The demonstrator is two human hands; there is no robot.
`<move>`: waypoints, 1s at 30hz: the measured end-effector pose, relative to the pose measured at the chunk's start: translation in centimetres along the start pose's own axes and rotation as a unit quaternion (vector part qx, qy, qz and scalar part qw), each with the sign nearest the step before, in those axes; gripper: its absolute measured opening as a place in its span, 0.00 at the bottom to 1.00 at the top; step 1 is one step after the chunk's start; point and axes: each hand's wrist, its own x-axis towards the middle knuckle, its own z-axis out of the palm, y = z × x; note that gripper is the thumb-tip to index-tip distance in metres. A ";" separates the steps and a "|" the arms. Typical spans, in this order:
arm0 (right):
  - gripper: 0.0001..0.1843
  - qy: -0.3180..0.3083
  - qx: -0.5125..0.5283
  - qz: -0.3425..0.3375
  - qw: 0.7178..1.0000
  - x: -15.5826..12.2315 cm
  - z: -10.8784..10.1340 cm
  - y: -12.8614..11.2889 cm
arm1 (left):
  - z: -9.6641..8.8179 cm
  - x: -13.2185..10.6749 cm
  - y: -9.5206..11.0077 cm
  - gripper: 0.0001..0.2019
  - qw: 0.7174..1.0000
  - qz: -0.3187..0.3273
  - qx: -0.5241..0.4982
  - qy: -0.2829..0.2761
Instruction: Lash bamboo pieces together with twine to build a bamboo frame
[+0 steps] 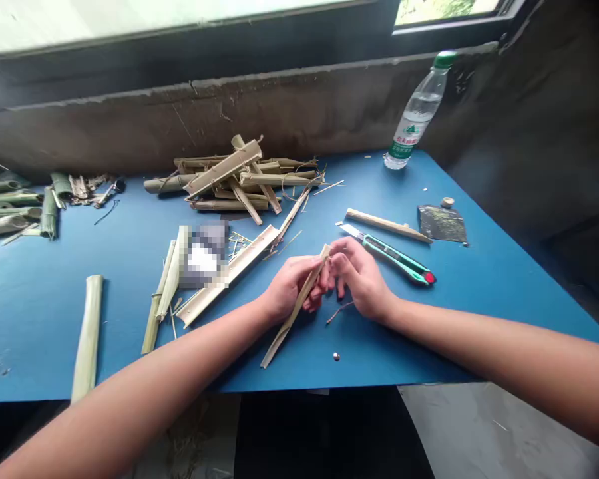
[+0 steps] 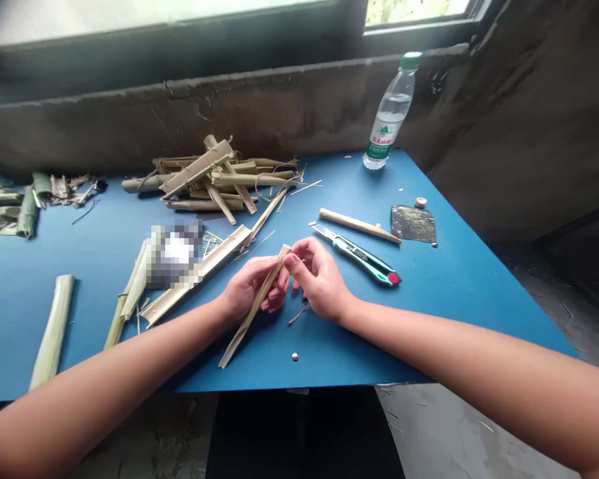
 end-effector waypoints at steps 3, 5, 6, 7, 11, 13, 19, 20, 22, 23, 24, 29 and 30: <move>0.33 -0.033 -0.003 0.014 0.999 1.7 -0.5 -0.7 | 0.2 1.3 0.6 0.26 0.999 0.020 0.048 -0.010; 0.37 -0.033 -0.001 0.010 0.999 3.0 -1.4 -1.1 | 0.2 2.4 0.8 0.27 0.997 0.045 0.058 -0.010; 0.38 -0.027 0.002 0.005 1.000 3.6 -2.0 -1.2 | 0.2 2.9 0.8 0.27 0.997 0.056 0.057 -0.004; 0.39 -0.019 0.006 0.000 1.000 4.0 -2.5 -1.3 | 0.1 3.3 0.7 0.27 0.996 0.064 0.054 0.003; 0.37 -0.009 0.025 -0.007 1.000 4.6 -3.9 -1.0 | 0.0 4.1 0.1 0.25 0.997 0.060 0.037 0.028; 0.31 -0.009 0.027 -0.013 1.000 4.2 -4.0 -0.8 | -0.1 4.1 -0.2 0.24 0.997 0.056 0.031 0.031; 0.17 -0.007 0.015 -0.021 1.000 3.1 -3.7 -0.5 | -0.4 3.6 -0.3 0.23 0.998 0.050 0.016 0.037; 0.16 -0.003 0.004 -0.021 1.000 3.1 -3.7 -0.5 | -0.5 3.5 -0.2 0.23 0.998 0.049 0.014 0.041; 0.13 0.003 -0.022 -0.021 1.000 3.1 -3.7 -0.7 | -0.5 3.5 0.0 0.23 0.998 0.045 0.014 0.048; 0.11 0.006 -0.032 -0.020 0.999 3.1 -3.6 -0.7 | -0.4 3.5 0.0 0.23 0.998 0.043 0.015 0.051; 0.10 0.009 -0.039 -0.021 0.999 3.1 -3.6 -0.8 | -0.4 3.5 0.0 0.23 0.998 0.042 0.016 0.053; 0.07 0.020 -0.045 -0.029 0.998 3.0 -3.4 -1.1 | -0.5 3.6 -0.3 0.22 0.998 0.033 0.027 0.054; 0.07 0.020 -0.043 -0.027 0.998 3.0 -3.3 -1.1 | -0.5 3.6 -0.3 0.22 0.998 0.032 0.028 0.053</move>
